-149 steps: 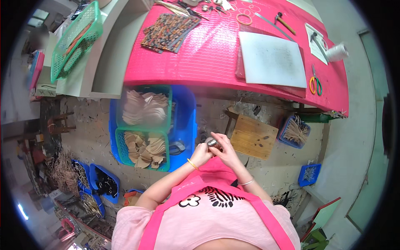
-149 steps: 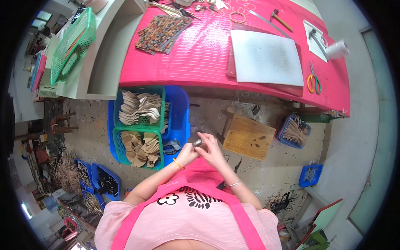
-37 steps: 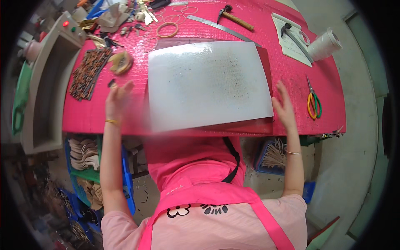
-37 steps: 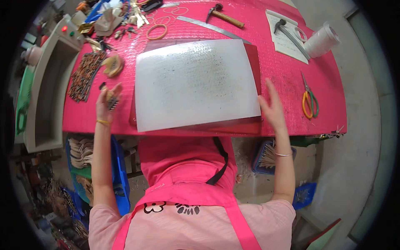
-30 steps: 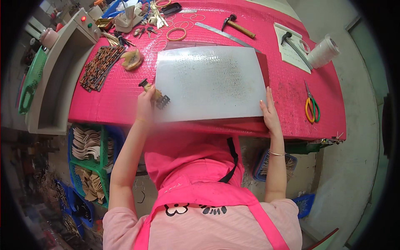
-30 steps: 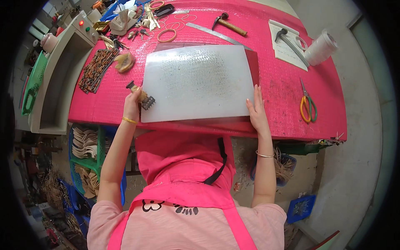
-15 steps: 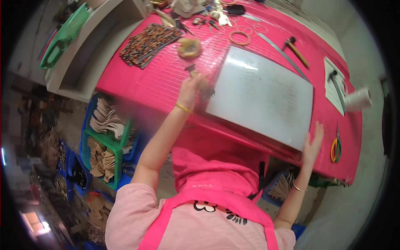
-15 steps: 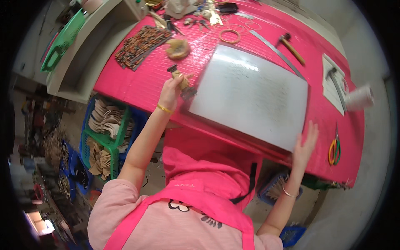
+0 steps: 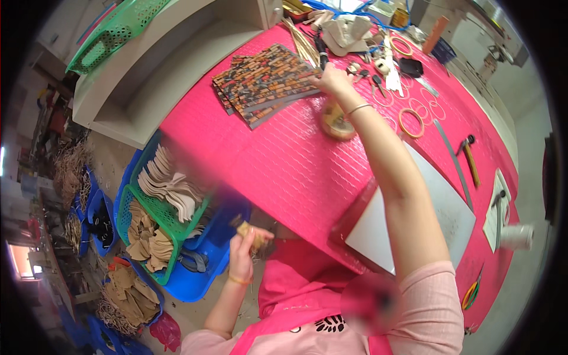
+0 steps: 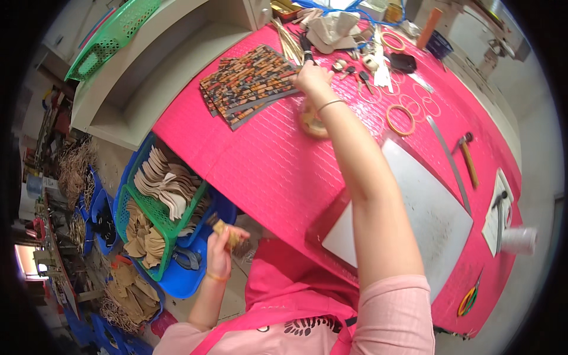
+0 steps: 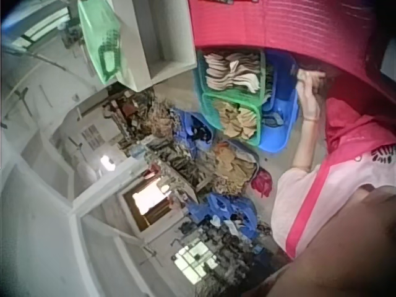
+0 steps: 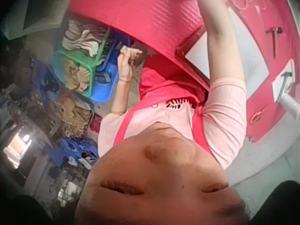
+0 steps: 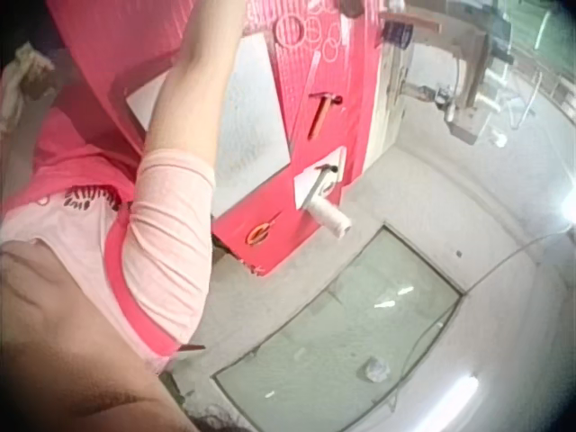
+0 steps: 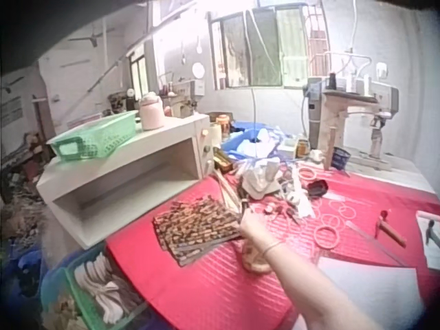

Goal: Punching decorative or functional holes into shoe component materials using a punch tool and hammer.

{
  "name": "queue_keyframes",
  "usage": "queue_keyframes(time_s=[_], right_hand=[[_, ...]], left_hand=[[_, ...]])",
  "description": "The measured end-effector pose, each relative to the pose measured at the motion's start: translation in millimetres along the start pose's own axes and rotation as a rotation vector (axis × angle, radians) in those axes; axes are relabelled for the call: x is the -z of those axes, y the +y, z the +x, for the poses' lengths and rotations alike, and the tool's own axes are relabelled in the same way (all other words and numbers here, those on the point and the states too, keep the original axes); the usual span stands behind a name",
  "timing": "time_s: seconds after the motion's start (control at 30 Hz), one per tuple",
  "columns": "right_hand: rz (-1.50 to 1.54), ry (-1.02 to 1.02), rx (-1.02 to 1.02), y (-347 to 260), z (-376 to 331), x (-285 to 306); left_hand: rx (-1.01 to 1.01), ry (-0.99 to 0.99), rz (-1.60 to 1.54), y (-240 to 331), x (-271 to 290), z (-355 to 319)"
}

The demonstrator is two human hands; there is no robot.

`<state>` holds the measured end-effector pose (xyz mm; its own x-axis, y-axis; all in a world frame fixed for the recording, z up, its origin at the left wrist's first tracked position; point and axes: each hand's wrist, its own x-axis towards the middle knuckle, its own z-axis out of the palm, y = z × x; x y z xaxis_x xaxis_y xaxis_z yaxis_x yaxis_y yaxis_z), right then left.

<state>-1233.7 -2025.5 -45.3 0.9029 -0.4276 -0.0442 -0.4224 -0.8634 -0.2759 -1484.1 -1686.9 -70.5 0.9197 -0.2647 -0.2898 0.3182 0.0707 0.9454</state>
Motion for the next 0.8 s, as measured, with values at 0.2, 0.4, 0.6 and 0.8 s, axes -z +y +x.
queue_keyframes(time_s=[0.2,0.4,0.6,0.8], right_hand=[[0.173,0.164,0.003,-12.8,25.6,-9.0],[0.785,0.336,0.32,-11.1,-22.4,42.6],[1.081,0.556,0.418,73.4,-196.3,116.2],[1.106,0.513,-0.483,203.3,-386.6,103.4]], left_hand=[[0.006,0.104,-0.082,8.5,19.7,7.1],[-0.052,-0.07,-0.12,23.6,-13.9,37.3],[-0.044,-0.251,-0.224,32.8,-54.1,19.0],[0.031,-0.406,-0.218,41.6,-84.2,4.9]])
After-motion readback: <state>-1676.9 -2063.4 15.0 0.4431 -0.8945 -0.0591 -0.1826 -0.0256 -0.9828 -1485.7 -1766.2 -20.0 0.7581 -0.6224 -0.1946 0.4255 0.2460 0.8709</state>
